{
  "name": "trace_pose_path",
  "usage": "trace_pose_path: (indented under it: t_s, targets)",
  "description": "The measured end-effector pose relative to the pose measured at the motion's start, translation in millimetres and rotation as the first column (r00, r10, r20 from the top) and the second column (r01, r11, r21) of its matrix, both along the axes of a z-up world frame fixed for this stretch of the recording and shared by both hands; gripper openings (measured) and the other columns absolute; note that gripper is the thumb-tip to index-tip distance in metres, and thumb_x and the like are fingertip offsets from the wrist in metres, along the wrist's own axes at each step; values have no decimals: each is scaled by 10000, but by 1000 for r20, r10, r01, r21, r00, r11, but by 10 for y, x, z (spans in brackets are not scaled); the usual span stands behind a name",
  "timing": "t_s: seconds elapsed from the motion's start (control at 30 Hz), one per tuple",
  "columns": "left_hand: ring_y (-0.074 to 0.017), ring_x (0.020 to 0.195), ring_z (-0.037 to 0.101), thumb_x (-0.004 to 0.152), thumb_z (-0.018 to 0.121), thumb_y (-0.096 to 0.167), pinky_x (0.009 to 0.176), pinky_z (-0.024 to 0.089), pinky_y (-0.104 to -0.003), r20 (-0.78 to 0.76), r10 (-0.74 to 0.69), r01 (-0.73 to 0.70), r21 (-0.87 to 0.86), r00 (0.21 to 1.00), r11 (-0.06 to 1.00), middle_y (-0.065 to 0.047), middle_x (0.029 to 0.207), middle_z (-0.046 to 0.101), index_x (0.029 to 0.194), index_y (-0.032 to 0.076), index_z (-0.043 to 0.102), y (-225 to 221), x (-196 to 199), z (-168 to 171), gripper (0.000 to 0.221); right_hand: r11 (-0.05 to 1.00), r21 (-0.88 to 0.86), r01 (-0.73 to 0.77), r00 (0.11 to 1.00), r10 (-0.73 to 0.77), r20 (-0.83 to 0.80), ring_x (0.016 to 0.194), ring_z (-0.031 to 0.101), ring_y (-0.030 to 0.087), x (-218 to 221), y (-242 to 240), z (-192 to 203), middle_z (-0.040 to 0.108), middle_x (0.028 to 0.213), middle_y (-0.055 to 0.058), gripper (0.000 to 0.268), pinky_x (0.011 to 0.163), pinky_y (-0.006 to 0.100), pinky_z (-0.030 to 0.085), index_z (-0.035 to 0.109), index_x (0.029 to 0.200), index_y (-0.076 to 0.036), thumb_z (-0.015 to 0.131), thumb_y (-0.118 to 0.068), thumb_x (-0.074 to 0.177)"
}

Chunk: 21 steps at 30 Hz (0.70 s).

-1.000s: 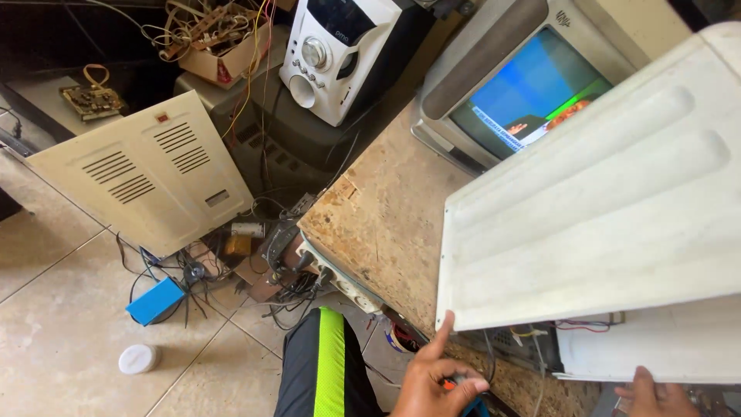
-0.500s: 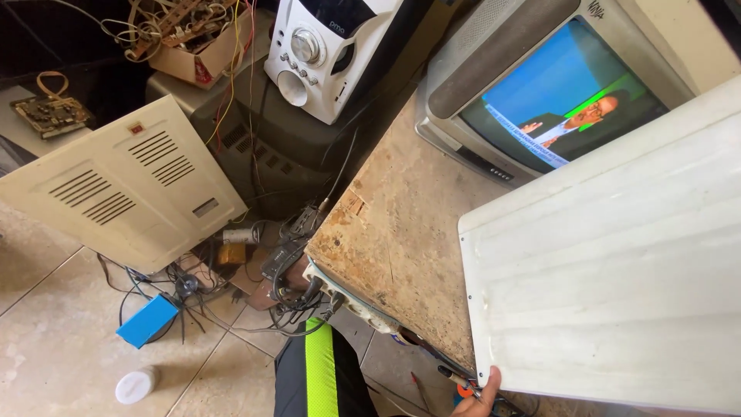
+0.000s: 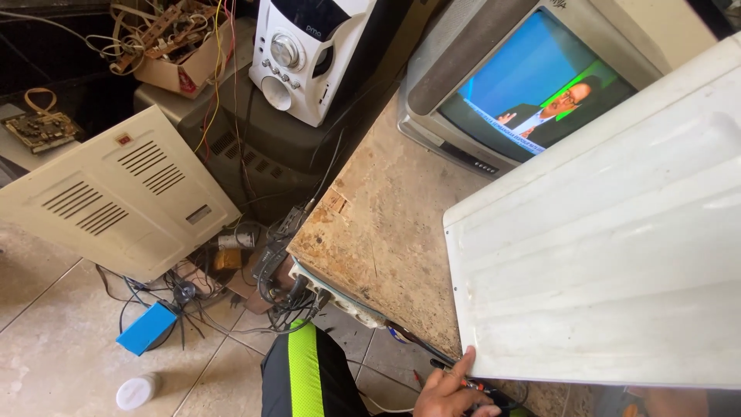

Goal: Troubleshooting and repairing the internal wiring of a water dispenser using a multimeter, pliers, and a soldering iron.

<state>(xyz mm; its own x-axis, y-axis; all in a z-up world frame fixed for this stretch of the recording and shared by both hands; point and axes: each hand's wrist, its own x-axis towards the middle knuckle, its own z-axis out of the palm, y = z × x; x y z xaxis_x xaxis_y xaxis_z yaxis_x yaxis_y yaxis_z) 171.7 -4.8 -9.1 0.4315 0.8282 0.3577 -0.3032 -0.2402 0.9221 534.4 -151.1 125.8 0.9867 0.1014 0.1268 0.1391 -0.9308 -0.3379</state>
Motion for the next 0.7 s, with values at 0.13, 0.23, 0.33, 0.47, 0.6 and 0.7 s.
trace_pose_path:
  t_s: [0.13, 0.23, 0.33, 0.47, 0.6, 0.7]
  targets:
    - [-262, 809, 601, 908, 807, 356, 653, 536, -377, -148, 162, -170, -40, 976, 985, -31, 1477, 635, 875, 241, 827, 25, 61, 125, 121, 995, -18, 101, 987, -102, -120, 924, 759, 356, 14, 415, 141, 831, 945, 214, 370, 868, 475, 536, 853, 978, 151, 801, -204, 891]
    - [-331, 1010, 613, 957, 715, 425, 704, 564, -495, -288, 23, -61, -124, 957, 990, 14, 1530, 555, 932, 213, 820, 35, 71, 203, 238, 987, -75, -141, 990, 140, -21, 873, 778, 321, -87, 363, 21, 828, 836, 171, 405, 633, 459, 611, 894, 884, 26, 646, -199, 1111]
    - [-255, 972, 632, 894, 801, 312, 805, 561, -449, -205, 63, -109, -221, 977, 969, -44, 1448, 662, 933, 169, 838, 80, 20, 345, 153, 967, 151, -203, 974, 215, -69, 937, 752, 401, -528, 488, 230, 780, 1018, 279, 313, 940, 511, 559, 730, 1147, 166, 632, -131, 1123]
    - [-181, 1116, 565, 887, 787, 314, 712, 559, -338, -306, -127, -17, -429, 944, 903, 44, 1536, 589, 902, 227, 832, 177, -80, 620, 99, 974, -49, -222, 975, 223, 22, 446, 609, 234, -304, 371, 77, 824, 875, 73, 556, 429, 407, 480, 866, 841, 22, 616, -365, 1152]
    - [-292, 1456, 494, 899, 762, 349, 1224, 280, -599, -292, -184, 16, -496, 938, 868, -36, 1582, 511, 869, 209, 819, 167, -78, 732, 154, 948, 120, -293, 956, 289, 57, 543, 603, 231, -473, 410, 142, 786, 847, 133, 411, 472, 408, 457, 767, 893, 75, 671, -255, 1118]
    - [-271, 1509, 439, 886, 773, 330, 1185, 383, -533, -233, -110, -9, -456, 966, 890, -144, 1557, 515, 758, 178, 776, 130, -42, 767, 199, 936, 167, -310, 951, 303, 62, 677, 710, 266, -474, 407, 112, 780, 856, 153, 346, 549, 430, 527, 748, 965, 72, 665, -237, 1098]
